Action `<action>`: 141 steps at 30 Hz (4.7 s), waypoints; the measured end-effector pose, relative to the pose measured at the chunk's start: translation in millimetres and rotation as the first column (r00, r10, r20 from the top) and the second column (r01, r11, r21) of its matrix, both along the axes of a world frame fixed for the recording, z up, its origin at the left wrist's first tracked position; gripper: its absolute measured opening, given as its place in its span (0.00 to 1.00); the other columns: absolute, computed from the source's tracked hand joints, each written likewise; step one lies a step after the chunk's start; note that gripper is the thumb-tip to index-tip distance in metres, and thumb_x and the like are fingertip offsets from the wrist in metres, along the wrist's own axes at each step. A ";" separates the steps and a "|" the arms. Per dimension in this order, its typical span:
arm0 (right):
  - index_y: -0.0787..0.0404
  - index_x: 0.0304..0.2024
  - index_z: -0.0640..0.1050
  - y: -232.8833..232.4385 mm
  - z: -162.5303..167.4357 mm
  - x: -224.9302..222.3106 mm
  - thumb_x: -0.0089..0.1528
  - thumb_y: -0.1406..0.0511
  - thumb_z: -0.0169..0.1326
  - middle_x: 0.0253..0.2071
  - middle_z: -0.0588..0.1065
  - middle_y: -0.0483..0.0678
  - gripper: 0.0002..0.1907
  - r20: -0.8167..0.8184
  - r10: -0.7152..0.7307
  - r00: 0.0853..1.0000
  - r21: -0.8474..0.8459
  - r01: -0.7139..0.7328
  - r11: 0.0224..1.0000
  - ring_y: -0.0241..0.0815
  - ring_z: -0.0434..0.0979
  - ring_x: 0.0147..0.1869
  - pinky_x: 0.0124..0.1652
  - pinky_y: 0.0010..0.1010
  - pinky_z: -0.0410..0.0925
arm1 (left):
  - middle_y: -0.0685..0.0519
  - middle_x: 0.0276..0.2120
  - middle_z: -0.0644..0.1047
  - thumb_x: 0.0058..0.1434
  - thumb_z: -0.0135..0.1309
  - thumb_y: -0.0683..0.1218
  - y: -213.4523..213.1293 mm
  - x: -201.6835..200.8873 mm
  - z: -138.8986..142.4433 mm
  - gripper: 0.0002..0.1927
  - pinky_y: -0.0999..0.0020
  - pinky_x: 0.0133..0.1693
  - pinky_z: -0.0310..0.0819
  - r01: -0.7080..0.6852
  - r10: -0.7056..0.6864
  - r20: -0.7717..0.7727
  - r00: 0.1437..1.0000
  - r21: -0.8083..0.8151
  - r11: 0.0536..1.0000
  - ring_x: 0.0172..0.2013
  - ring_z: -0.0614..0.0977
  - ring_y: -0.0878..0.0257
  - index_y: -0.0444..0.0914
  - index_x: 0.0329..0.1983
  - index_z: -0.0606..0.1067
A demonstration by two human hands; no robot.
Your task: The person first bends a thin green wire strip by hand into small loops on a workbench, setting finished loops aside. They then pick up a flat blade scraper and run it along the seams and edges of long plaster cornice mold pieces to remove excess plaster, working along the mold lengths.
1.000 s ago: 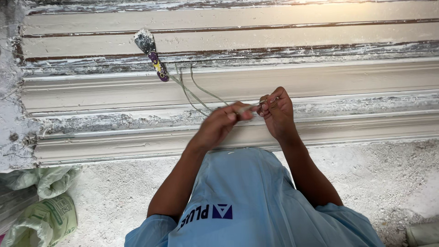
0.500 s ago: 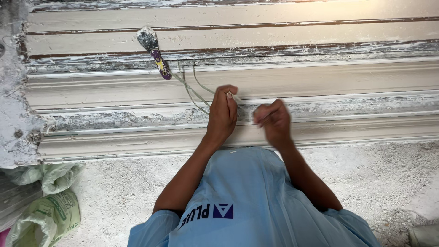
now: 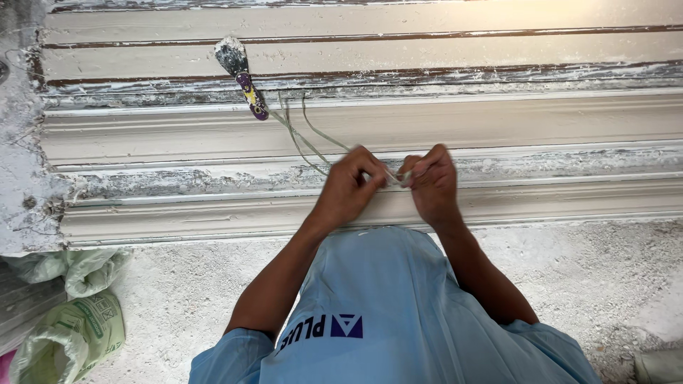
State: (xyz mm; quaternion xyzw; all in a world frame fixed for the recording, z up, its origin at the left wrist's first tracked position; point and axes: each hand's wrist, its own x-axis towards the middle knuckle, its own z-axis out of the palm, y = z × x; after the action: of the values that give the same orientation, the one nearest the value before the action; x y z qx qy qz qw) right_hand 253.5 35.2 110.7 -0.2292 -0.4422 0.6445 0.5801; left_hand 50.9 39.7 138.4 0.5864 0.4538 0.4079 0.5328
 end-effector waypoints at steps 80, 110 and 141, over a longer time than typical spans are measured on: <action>0.65 0.53 0.75 -8.9 -21.3 -167.1 0.70 0.65 0.50 0.41 0.76 0.49 0.13 0.042 0.407 0.913 -0.615 -0.297 0.730 0.42 0.77 0.43 0.43 0.32 0.73 | 0.59 0.24 0.61 0.77 0.39 0.54 -21.9 -181.5 -24.9 0.15 0.73 0.25 0.59 -0.152 0.586 0.617 0.526 -0.610 0.778 0.21 0.59 0.71 0.38 0.48 0.68; 0.67 0.47 0.77 34.6 4.1 -224.2 0.79 0.57 0.42 0.27 0.66 0.41 0.20 0.378 0.306 0.874 -0.405 -0.141 0.903 0.28 0.60 0.28 0.30 0.21 0.60 | 0.49 0.27 0.77 0.72 0.49 0.44 -21.9 -185.8 4.8 0.11 0.69 0.31 0.69 -0.218 0.232 0.015 0.973 -0.287 0.933 0.28 0.74 0.66 0.32 0.40 0.78; 0.67 0.63 0.70 58.3 10.2 -193.9 0.67 0.69 0.49 0.54 0.76 0.53 0.21 0.346 0.253 0.903 -0.461 -0.072 0.885 0.40 0.77 0.61 0.61 0.33 0.71 | 0.51 0.42 0.78 0.74 0.49 0.42 -6.3 -185.2 4.6 0.09 0.71 0.32 0.70 -0.498 0.497 -0.018 0.867 -0.013 0.867 0.32 0.76 0.67 0.33 0.49 0.78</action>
State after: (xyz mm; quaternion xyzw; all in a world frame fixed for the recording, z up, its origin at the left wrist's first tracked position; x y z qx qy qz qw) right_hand 59.6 93.5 120.9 -0.4404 -0.4124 0.7143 0.3546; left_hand -134.2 33.4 143.1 0.4482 0.5967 0.5233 0.4115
